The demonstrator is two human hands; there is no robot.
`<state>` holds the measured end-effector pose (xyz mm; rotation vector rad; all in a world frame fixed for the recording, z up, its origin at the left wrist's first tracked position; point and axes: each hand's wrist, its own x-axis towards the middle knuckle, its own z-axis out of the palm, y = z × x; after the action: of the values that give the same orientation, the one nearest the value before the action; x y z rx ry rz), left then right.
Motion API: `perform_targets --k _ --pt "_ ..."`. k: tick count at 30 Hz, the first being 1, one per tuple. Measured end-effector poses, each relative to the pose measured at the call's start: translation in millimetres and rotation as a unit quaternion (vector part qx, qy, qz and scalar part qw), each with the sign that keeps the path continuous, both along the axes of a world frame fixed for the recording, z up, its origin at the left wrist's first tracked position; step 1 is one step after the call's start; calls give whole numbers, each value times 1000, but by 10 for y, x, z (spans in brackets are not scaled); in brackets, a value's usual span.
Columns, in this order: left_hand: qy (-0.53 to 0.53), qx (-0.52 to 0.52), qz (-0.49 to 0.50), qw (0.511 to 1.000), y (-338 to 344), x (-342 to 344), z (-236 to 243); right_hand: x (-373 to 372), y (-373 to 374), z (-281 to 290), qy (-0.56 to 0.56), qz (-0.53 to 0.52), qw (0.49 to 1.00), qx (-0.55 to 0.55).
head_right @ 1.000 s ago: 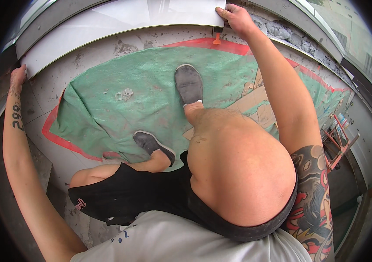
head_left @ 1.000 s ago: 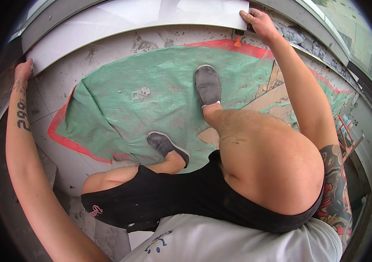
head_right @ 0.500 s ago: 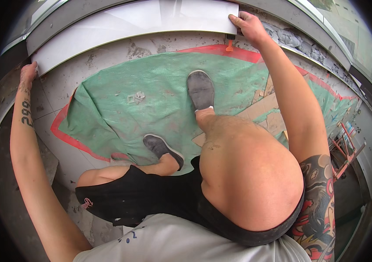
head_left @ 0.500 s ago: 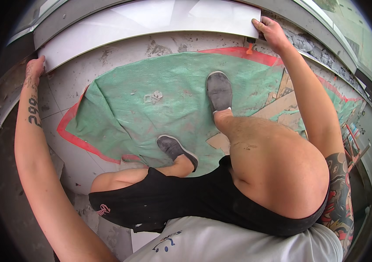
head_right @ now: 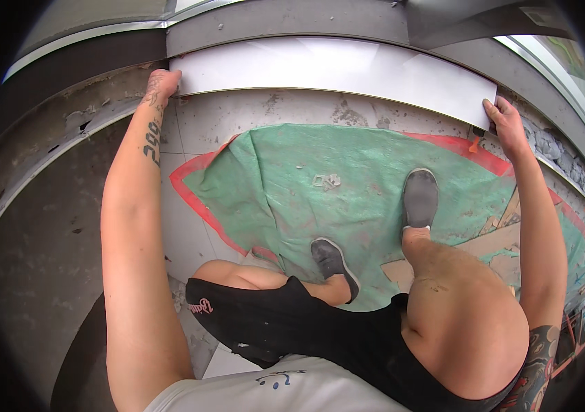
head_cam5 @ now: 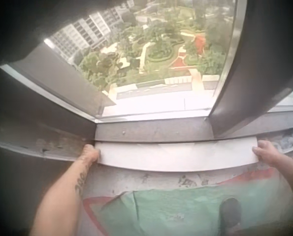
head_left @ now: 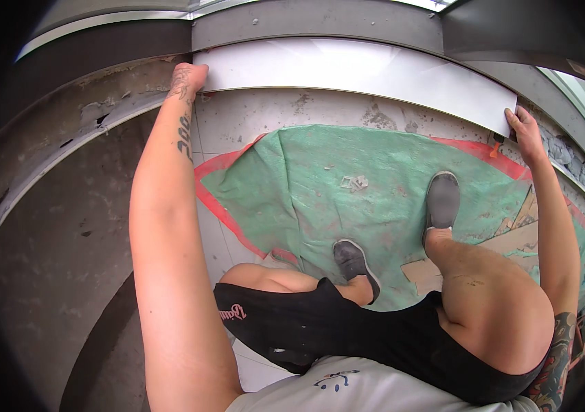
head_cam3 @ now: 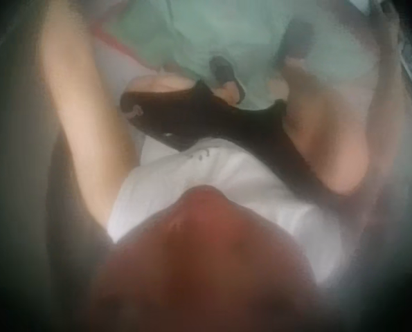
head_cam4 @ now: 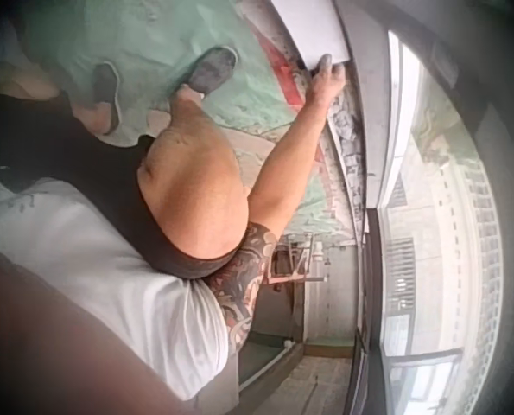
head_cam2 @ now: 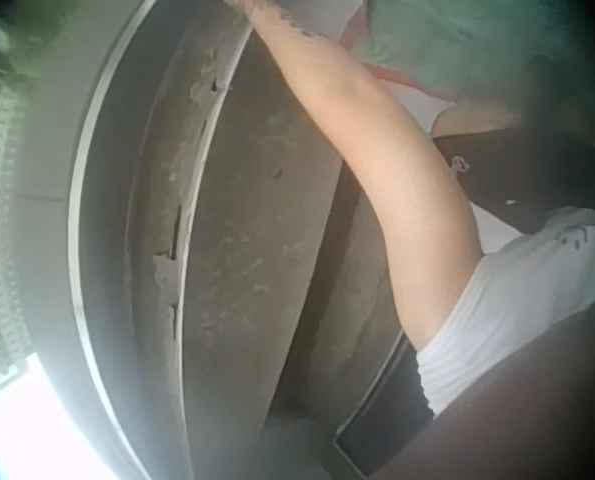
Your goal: The person cuts tiles with a manual tile cutter, carries a cut tile over to a window sill, and test fits the tile along the ledge by hand.
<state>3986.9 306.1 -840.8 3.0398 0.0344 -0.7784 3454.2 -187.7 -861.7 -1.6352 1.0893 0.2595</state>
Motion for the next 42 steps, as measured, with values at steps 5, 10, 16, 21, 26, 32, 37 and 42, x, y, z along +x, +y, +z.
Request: perform_targets --k 5,10,16,21,26,32,37,42 --pt "13 25 -8 1000 42 49 118 40 59 17 8 10 1000 14" --pt "25 15 0 1000 89 107 71 38 26 -17 7 18 1000 6" --pt "53 3 -6 999 268 252 41 70 87 -41 17 24 1000 -4" --pt "51 -28 -17 998 409 367 29 -4 -30 -187 4 37 999 -10" --pt "123 -106 35 986 286 301 51 -98 -136 -274 -15 8 1000 17" --pt "95 39 -225 969 422 409 141 -82 -160 -295 -9 39 999 33" --pt "71 -34 -25 997 85 72 238 -171 -185 -276 -8 22 1000 17" --pt "64 -39 0 997 116 84 405 -83 -121 -232 -17 23 1000 4"
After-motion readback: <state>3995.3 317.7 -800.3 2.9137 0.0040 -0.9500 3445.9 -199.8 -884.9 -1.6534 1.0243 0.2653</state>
